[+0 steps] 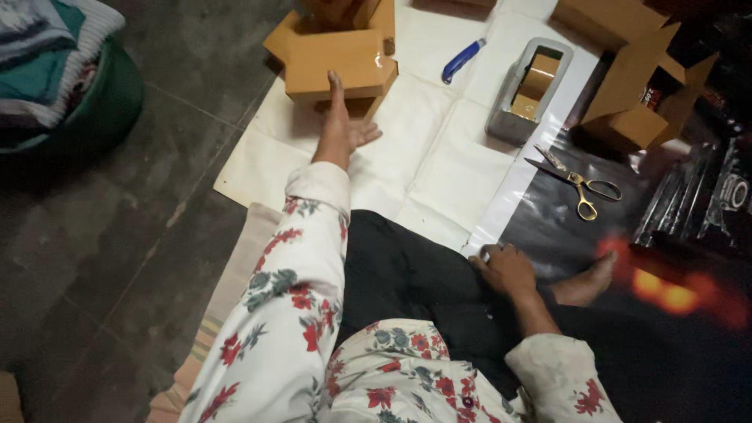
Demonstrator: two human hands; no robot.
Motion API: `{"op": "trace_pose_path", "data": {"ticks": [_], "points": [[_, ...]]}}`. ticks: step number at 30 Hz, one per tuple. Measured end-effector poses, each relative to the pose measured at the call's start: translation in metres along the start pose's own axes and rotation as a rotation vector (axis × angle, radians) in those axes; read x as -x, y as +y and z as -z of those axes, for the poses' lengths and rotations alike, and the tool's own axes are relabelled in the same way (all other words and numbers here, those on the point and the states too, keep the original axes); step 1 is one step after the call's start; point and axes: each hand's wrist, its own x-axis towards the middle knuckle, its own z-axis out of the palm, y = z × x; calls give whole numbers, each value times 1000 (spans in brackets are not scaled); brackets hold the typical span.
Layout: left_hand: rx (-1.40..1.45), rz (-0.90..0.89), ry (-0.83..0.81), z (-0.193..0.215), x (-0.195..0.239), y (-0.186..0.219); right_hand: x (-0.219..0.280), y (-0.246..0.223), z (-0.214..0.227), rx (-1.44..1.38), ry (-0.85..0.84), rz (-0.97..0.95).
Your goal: The person sits on the floor and tapes small cardboard boxes using a handheld tape dispenser. They apply tape along the seams, fold the flaps, and smooth the tape to seal each box. The sealed boxes are placed aside after completion.
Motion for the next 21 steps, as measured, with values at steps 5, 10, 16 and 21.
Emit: {"op": "trace_pose_path", "data": {"ticks": [5, 10, 16, 21], "points": [[-408, 169, -364, -34, 57, -51, 2, -8, 9, -68, 29, -11], [-819, 26, -716, -24, 147, -128, 2, -10, 8, -94, 25, -46], [-1316, -330, -504, -23, 164, -158, 0, -5, -10, -7, 72, 14], [-1506, -370, -528, -32, 164, -156, 3, -11, -7, -109, 101, -44]]}}
